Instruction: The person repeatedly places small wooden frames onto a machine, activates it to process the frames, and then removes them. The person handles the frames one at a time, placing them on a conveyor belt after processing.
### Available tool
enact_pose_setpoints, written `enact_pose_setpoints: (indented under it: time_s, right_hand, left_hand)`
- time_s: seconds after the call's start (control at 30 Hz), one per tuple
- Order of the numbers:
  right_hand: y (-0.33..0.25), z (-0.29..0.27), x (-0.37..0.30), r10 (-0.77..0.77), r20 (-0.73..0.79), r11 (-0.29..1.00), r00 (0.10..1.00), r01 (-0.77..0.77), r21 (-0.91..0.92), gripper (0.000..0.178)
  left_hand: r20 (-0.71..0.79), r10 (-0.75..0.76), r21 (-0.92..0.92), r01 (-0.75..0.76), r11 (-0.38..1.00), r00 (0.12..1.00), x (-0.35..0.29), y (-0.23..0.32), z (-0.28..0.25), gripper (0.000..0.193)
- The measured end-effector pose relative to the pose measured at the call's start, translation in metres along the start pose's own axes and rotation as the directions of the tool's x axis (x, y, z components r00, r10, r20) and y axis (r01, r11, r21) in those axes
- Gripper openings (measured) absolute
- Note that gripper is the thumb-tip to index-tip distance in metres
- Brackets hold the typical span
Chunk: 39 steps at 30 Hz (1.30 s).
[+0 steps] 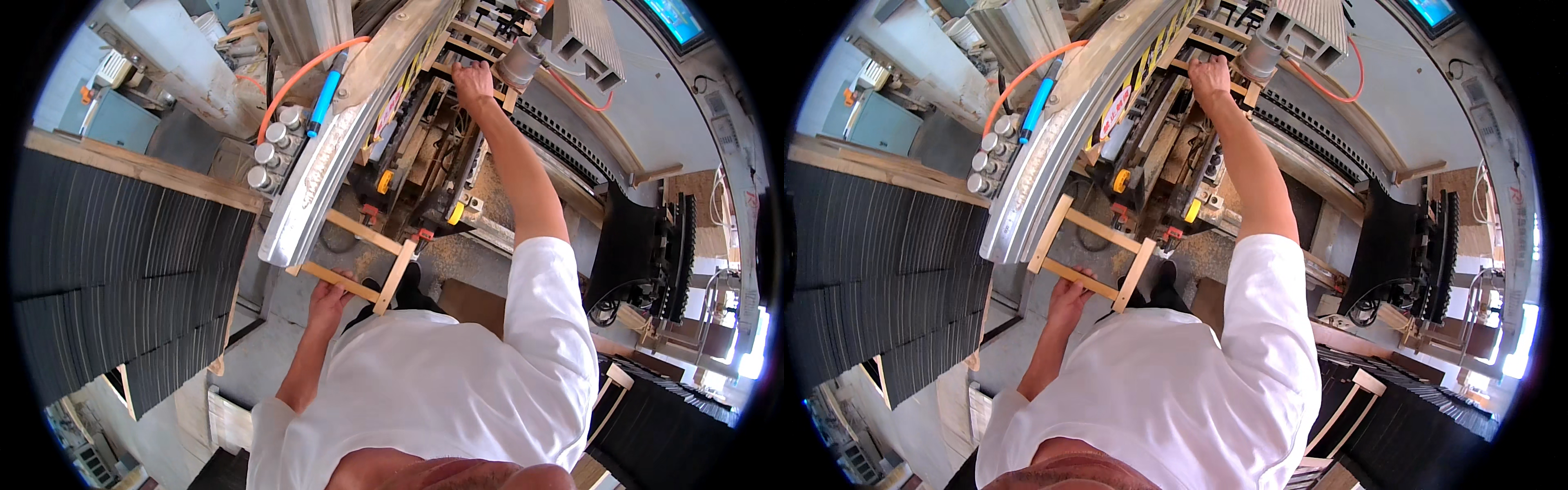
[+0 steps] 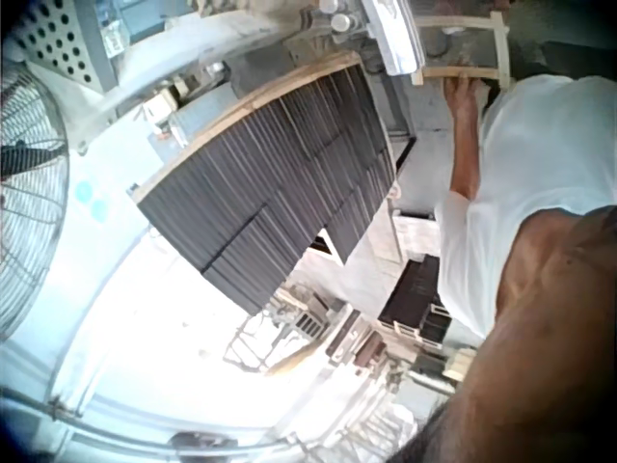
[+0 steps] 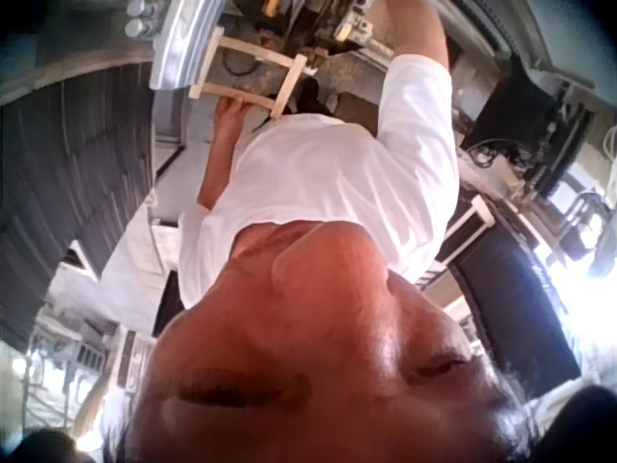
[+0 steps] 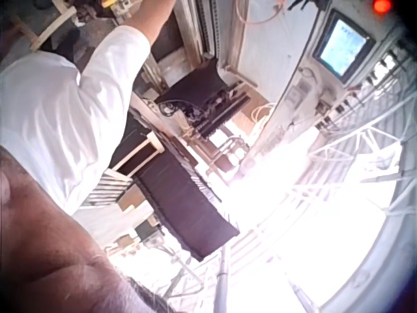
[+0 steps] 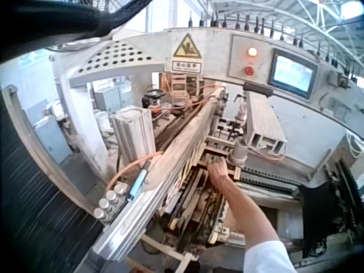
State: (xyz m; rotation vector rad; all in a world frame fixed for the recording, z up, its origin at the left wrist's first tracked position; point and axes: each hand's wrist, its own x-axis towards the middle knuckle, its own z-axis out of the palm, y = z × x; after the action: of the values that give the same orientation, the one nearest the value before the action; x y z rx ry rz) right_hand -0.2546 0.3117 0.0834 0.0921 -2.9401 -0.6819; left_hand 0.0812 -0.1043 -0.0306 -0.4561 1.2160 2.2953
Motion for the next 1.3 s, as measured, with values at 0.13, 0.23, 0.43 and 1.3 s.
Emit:
enact_pose_setpoints:
  time_s: [0.13, 0.23, 0.43, 1.3]
  right_hand:
    - [0.018, 0.016, 0.034, 0.038, 0.059, 0.999, 0.998, -0.037, -0.026, 0.029]
    - [0.032, 0.031, 0.058, 0.090, 0.034, 0.996, 0.995, -0.090, 0.006, 0.025]
    - [0.057, 0.053, 0.079, 0.039, 0.015, 0.959, 0.999, -0.042, 0.282, 0.013]
    - [0.055, 0.064, 0.074, -0.206, -0.152, 0.975, 0.967, 0.216, 0.056, 0.040]
  left_hand:
    - [-0.142, -0.013, 0.074, 0.023, 0.997, 0.990, 0.003, 0.006, -0.021, 0.028]
    - [-0.211, 0.010, 0.076, 0.006, 0.997, 0.977, 0.003, 0.001, -0.033, 0.028]
    - [-0.256, 0.019, -0.016, -0.024, 1.000, 0.966, 0.010, -0.012, -0.036, 0.030]
    - [-0.430, 0.041, 0.137, 0.020, 0.990, 0.902, 0.042, -0.072, 0.009, 0.035]
